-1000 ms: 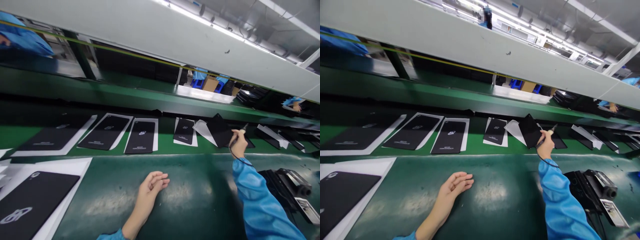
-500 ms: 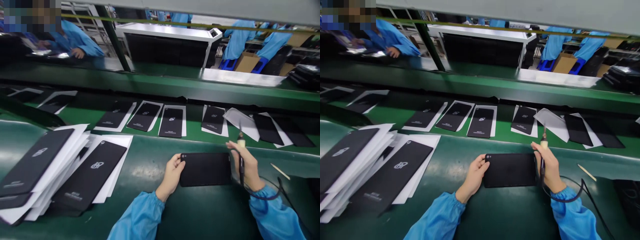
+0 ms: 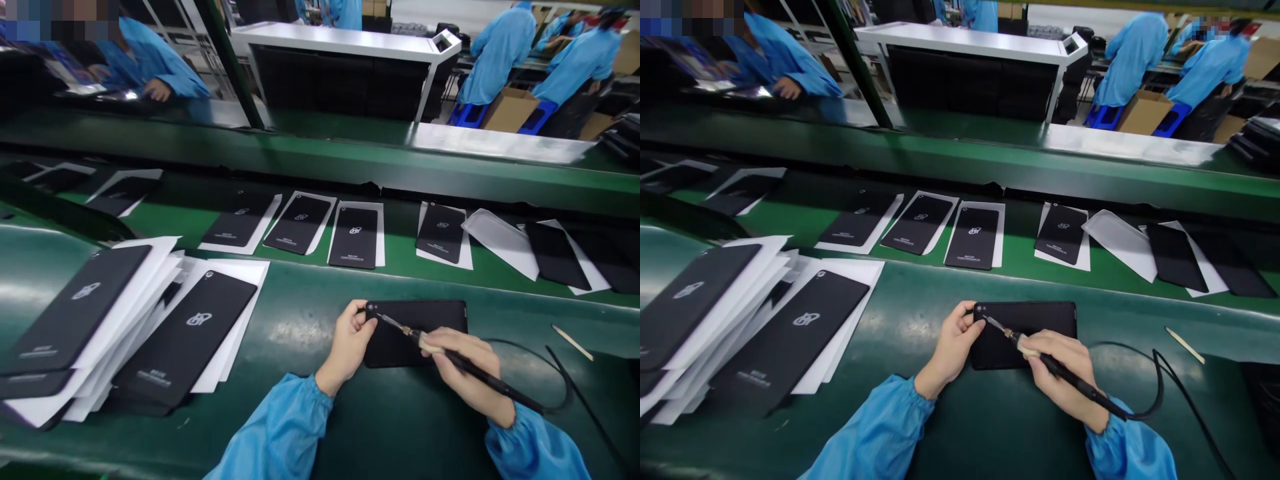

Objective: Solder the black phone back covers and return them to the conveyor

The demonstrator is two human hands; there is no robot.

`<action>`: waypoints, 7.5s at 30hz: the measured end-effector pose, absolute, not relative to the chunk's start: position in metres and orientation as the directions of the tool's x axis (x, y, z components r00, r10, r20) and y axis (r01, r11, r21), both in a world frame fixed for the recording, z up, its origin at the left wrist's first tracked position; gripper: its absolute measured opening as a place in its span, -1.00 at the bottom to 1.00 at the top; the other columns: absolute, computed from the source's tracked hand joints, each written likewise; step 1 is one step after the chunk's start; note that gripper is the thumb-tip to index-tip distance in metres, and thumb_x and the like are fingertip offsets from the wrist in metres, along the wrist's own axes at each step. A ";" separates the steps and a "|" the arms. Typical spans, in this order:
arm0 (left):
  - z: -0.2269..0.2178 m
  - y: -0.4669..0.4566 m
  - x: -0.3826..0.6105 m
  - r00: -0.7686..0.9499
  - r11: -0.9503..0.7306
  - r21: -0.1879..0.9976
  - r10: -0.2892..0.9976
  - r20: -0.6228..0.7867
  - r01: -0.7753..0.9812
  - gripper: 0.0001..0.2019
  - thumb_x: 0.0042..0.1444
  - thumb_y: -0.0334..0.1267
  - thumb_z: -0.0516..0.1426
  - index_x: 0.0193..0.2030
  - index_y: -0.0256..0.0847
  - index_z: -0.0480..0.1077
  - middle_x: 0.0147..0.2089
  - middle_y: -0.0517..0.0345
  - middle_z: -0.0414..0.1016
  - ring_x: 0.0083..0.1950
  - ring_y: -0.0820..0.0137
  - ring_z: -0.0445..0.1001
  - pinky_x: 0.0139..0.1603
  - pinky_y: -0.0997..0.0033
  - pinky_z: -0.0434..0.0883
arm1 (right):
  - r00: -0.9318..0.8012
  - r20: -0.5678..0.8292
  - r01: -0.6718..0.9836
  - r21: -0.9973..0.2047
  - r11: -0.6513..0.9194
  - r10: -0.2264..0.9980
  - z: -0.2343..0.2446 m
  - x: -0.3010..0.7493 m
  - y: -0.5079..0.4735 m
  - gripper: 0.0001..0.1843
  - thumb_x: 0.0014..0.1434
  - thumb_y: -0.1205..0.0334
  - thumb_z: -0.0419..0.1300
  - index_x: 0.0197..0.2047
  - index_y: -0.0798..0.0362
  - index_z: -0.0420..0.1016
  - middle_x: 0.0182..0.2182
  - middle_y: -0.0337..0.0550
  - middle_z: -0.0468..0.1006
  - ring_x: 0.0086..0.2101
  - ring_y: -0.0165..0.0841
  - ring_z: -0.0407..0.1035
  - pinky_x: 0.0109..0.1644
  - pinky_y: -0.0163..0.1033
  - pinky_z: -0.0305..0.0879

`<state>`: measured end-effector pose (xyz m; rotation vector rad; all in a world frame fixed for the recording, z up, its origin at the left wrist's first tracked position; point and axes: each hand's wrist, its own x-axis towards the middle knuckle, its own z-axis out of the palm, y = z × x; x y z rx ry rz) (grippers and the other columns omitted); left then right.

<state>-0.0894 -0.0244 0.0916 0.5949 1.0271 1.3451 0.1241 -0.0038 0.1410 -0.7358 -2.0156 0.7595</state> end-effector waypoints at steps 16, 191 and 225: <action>0.093 -0.025 -0.091 -0.075 0.203 0.842 0.958 -0.275 -0.500 -0.74 0.05 -0.31 0.27 -0.14 -0.21 0.33 -0.38 0.20 0.62 -0.45 0.47 0.54 -0.40 0.54 0.42 | -0.585 0.439 0.193 -0.741 0.643 0.682 0.127 0.119 0.008 -0.65 0.20 0.53 0.20 -0.01 0.02 0.58 -0.15 -0.06 0.59 -0.17 -0.30 0.53 -0.11 -0.23 0.47; 0.096 -0.028 -0.089 -0.059 0.200 0.818 0.960 -0.274 -0.540 -0.67 0.01 -0.19 0.33 -0.18 -0.15 0.30 -0.41 0.24 0.60 -0.46 0.39 0.56 -0.38 0.46 0.43 | -0.254 0.455 0.235 -0.827 0.510 0.854 0.130 0.139 0.001 -0.78 0.30 0.12 0.20 -0.05 -0.11 0.61 -0.43 -0.15 0.64 -0.52 -0.28 0.51 -0.46 -0.18 0.50; 0.093 -0.028 -0.089 -0.060 0.197 0.841 0.963 -0.261 -0.504 -0.73 0.06 -0.28 0.27 -0.15 -0.18 0.29 -0.41 0.24 0.58 -0.49 0.49 0.48 -0.42 0.55 0.38 | -0.463 0.444 0.200 -0.791 0.578 0.767 0.133 0.116 0.007 -0.79 0.24 0.39 0.23 -0.10 0.00 0.61 -0.23 -0.09 0.64 -0.21 -0.27 0.55 -0.15 -0.21 0.52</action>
